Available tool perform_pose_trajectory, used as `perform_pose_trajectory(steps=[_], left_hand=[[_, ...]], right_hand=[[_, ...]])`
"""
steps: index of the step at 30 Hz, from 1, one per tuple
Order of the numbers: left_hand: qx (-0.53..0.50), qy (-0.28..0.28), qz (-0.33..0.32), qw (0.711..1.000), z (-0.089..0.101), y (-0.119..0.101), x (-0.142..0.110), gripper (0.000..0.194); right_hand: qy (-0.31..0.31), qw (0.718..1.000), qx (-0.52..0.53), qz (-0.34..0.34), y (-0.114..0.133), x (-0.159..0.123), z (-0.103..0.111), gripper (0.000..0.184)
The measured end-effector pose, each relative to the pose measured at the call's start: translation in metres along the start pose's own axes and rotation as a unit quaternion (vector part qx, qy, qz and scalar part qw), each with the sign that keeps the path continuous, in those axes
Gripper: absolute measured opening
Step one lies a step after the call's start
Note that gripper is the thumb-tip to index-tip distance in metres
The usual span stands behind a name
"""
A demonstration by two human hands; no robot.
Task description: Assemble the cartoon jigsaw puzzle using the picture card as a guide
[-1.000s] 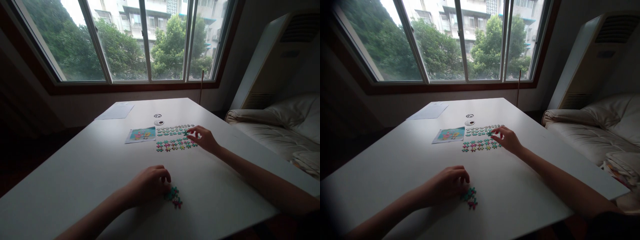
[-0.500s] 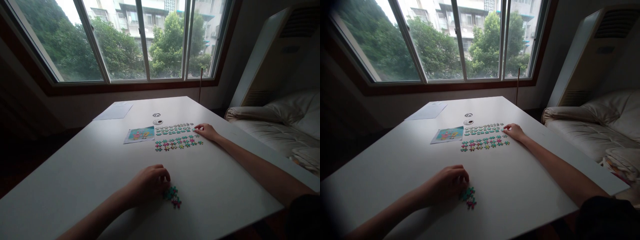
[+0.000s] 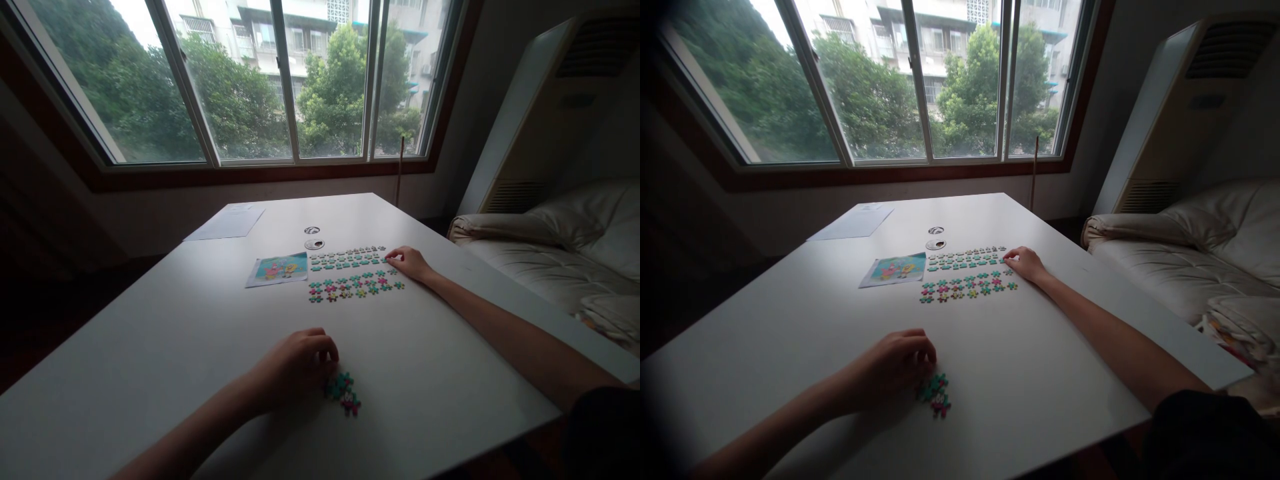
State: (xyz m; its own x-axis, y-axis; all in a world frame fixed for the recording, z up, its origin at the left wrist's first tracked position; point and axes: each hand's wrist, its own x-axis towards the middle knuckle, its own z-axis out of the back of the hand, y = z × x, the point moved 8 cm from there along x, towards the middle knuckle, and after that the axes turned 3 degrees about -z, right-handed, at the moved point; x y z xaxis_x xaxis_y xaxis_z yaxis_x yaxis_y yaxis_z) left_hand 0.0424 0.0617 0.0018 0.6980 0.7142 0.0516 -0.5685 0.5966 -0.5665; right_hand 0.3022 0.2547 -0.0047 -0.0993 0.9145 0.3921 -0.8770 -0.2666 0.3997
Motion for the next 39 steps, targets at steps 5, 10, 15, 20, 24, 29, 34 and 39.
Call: perform_pose_trajectory(steps=[5,10,15,20,24,29,34,39], left_hand=[[0.004,0.008,0.003,1.000,0.005,-0.001,-0.001,0.010],[0.001,0.034,-0.009,0.999,0.010,-0.009,-0.006,0.014],[-0.002,0.067,-0.009,0.998,0.006,-0.019,-0.008,0.023],[-0.006,0.057,-0.007,0.998,0.005,-0.020,-0.005,0.021],[-0.082,0.026,-0.005,0.996,0.009,-0.017,-0.005,0.018],[-0.154,-0.006,0.020,0.988,0.015,-0.012,-0.004,0.008],[-0.216,-0.076,0.064,0.971,0.025,0.007,0.001,0.025],[-0.227,-0.099,0.088,0.965,0.029,0.016,0.004,0.027]], right_hand=[[-0.021,1.000,0.012,0.008,0.010,-0.002,0.010,0.021],[-0.027,0.997,0.043,0.051,0.045,-0.015,0.021,0.019],[0.020,0.977,0.117,0.180,0.109,-0.047,0.025,0.016],[0.038,0.955,0.149,0.254,0.154,-0.078,0.029,0.011],[0.048,0.946,0.154,0.280,0.173,-0.096,0.028,0.010],[0.067,0.934,0.191,0.294,0.188,-0.111,0.030,0.009],[0.043,0.928,0.211,0.304,0.199,-0.122,0.037,0.008],[0.024,0.927,0.207,0.313,0.204,-0.126,0.038,0.012]])
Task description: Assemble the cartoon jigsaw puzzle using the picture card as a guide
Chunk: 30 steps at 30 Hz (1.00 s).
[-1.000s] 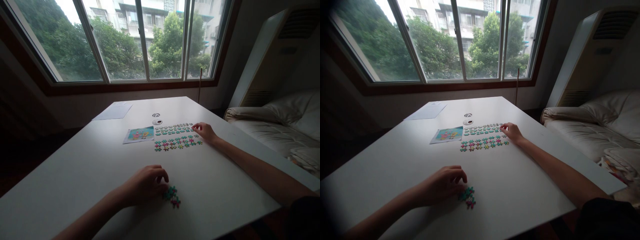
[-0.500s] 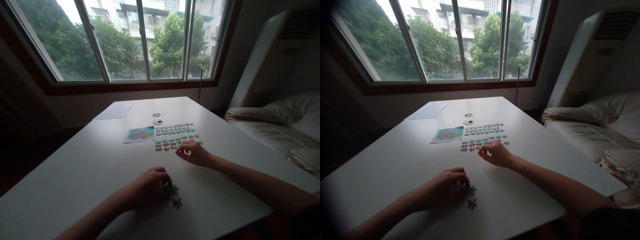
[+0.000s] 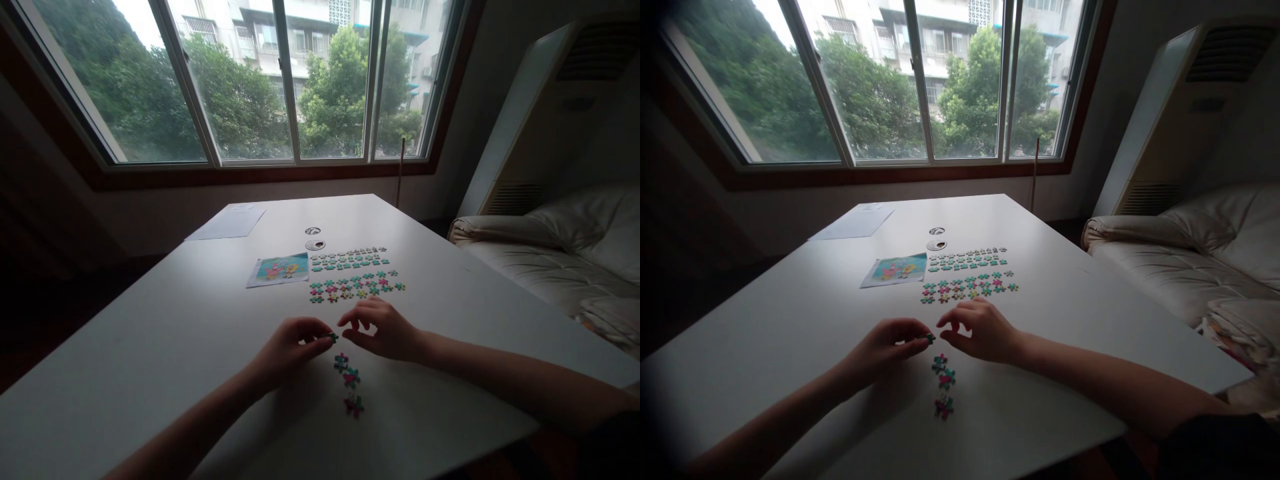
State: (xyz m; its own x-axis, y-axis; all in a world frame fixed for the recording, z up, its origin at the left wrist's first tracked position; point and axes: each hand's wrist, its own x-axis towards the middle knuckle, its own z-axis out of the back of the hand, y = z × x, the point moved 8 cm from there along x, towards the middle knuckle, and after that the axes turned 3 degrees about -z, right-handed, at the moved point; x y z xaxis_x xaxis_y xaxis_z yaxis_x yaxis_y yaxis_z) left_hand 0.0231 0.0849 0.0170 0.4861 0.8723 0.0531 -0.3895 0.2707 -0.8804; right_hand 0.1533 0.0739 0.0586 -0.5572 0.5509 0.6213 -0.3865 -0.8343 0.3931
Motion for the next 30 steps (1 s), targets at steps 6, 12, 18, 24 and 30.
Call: perform_pose_trajectory(steps=[6,12,18,24,30], left_hand=[[-0.011,0.001,0.014,1.000,-0.001,-0.001,-0.001,0.029],[-0.012,0.007,0.011,1.000,-0.004,-0.003,0.000,0.029],[0.023,0.001,-0.010,1.000,0.001,-0.007,-0.002,0.033],[0.102,0.003,-0.044,0.994,0.006,-0.010,-0.011,0.022],[0.165,0.077,-0.100,0.978,-0.015,-0.017,-0.022,0.017]], right_hand=[[0.012,1.000,-0.003,0.022,0.005,0.000,-0.002,0.010],[0.015,0.999,-0.023,0.043,0.013,0.000,-0.002,0.010],[0.000,0.997,-0.040,0.059,0.012,0.002,0.002,0.009],[-0.088,0.992,-0.089,0.020,-0.024,0.005,0.035,0.010],[-0.132,0.983,-0.128,-0.029,-0.059,0.000,0.057,0.016]])
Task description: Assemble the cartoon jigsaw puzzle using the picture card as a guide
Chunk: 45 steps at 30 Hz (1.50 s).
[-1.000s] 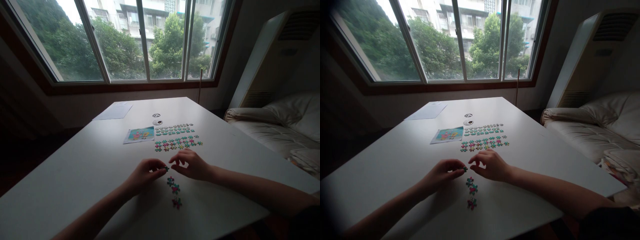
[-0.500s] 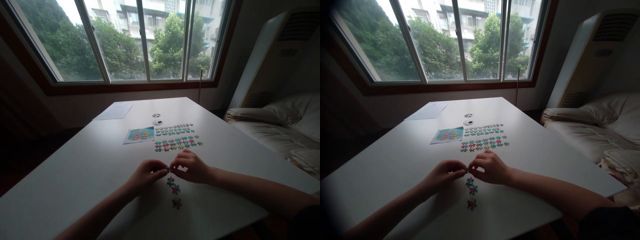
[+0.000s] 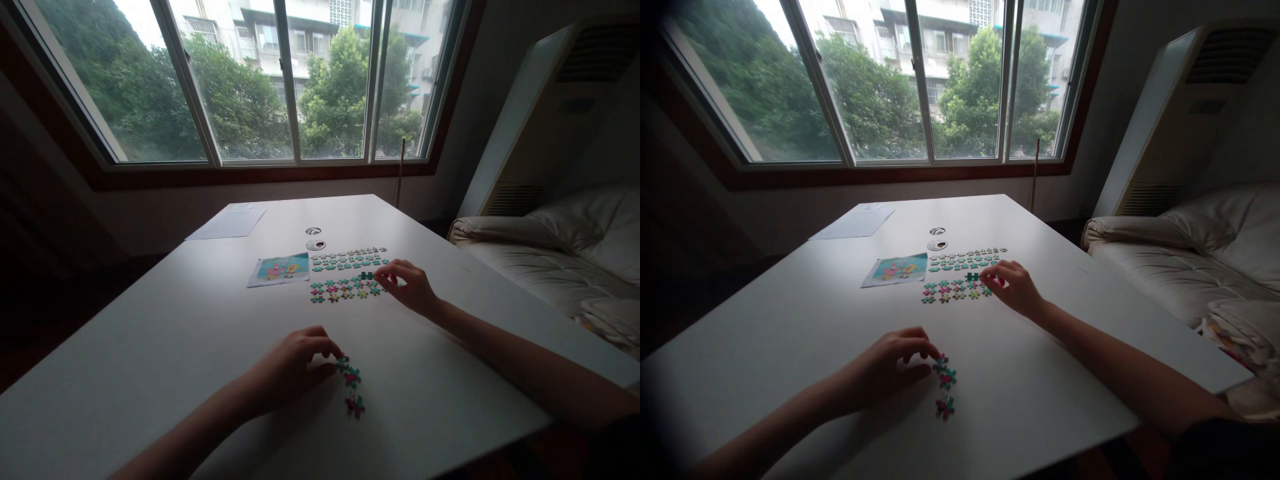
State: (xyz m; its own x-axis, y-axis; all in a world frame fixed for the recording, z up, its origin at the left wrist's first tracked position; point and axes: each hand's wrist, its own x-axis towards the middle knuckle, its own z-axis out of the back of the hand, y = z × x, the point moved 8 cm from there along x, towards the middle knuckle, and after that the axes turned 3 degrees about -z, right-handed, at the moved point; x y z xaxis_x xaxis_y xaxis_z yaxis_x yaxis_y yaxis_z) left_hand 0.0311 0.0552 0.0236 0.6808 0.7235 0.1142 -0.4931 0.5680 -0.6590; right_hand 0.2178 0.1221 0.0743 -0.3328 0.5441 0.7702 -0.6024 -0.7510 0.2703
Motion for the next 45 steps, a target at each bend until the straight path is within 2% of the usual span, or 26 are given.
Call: perform_pose_trajectory(steps=[5,10,14,18,22,25,28,33,45], left_hand=[[0.070,0.044,-0.029,0.996,-0.009,-0.005,-0.003,0.021],[0.103,0.045,-0.032,0.993,-0.007,-0.009,-0.003,0.019],[0.124,0.035,-0.018,0.992,-0.004,-0.008,-0.003,0.016],[0.136,0.028,-0.011,0.990,-0.004,-0.005,-0.003,0.017],[0.153,0.034,-0.006,0.988,-0.005,-0.001,-0.004,0.021],[0.157,0.036,-0.003,0.987,-0.005,0.000,-0.003,0.022],[0.159,0.036,-0.004,0.987,-0.004,0.000,-0.003,0.021],[0.158,0.037,-0.008,0.987,-0.004,-0.001,-0.004,0.021],[0.171,0.038,0.005,0.984,-0.004,0.002,-0.003,0.023]], right_hand=[[0.003,1.000,-0.004,0.011,0.002,0.000,-0.001,0.014],[0.006,1.000,-0.001,0.019,0.004,0.001,0.000,0.014],[0.027,1.000,-0.002,0.009,-0.005,0.004,-0.002,0.016],[0.066,0.997,-0.004,-0.029,-0.032,0.006,0.000,0.018],[0.095,0.990,-0.023,-0.099,-0.081,0.002,0.009,0.023],[0.155,0.975,-0.035,-0.154,-0.120,-0.008,0.006,0.027],[0.208,0.956,-0.045,-0.201,-0.144,-0.020,-0.003,0.029],[0.234,0.943,-0.040,-0.235,-0.150,-0.027,-0.010,0.031],[0.275,0.919,-0.009,-0.283,-0.180,-0.039,-0.001,0.039]])
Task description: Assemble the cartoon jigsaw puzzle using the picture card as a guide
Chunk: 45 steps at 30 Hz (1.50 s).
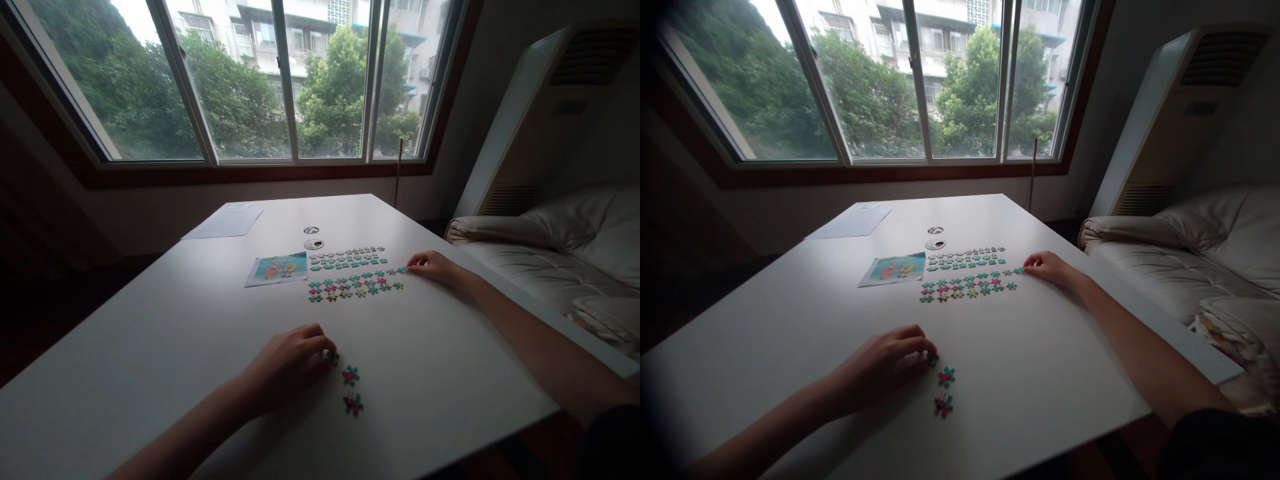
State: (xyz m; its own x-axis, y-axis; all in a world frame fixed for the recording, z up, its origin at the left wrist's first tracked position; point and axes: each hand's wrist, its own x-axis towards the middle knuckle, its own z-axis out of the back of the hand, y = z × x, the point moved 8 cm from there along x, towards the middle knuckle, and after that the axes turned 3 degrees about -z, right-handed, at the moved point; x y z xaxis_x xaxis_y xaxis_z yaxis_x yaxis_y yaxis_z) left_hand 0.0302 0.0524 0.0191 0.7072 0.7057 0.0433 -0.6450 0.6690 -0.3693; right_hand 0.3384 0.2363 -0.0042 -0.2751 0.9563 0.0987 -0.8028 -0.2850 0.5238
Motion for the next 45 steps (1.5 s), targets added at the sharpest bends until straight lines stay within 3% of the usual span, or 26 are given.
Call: perform_pose_trajectory(steps=[7,12,17,23,27,33,45], left_hand=[[-0.018,0.004,0.027,0.999,-0.002,0.005,0.000,0.025],[-0.066,0.014,0.041,0.997,-0.003,0.009,0.001,0.023],[-0.096,0.017,0.055,0.994,-0.004,0.018,0.001,0.019],[-0.123,0.000,0.050,0.991,-0.002,0.014,0.002,0.018],[-0.137,-0.025,0.040,0.989,-0.001,0.010,0.005,0.016],[-0.193,-0.057,0.027,0.979,0.001,0.004,0.010,0.013],[-0.348,-0.099,0.060,0.930,0.008,0.006,0.013,0.022]], right_hand=[[-0.011,0.999,-0.032,-0.010,0.002,-0.004,0.003,0.034],[-0.073,0.995,-0.067,0.030,0.022,-0.005,0.012,0.028],[-0.078,0.986,-0.017,0.148,0.089,-0.018,-0.006,0.022],[0.004,0.953,0.030,0.301,0.187,-0.066,-0.047,0.016],[0.021,0.936,0.036,0.348,0.221,-0.089,-0.058,0.014],[-0.027,0.931,0.044,0.361,0.232,-0.101,-0.060,0.013],[-0.079,0.908,0.026,0.410,0.242,-0.112,-0.058,0.013]])
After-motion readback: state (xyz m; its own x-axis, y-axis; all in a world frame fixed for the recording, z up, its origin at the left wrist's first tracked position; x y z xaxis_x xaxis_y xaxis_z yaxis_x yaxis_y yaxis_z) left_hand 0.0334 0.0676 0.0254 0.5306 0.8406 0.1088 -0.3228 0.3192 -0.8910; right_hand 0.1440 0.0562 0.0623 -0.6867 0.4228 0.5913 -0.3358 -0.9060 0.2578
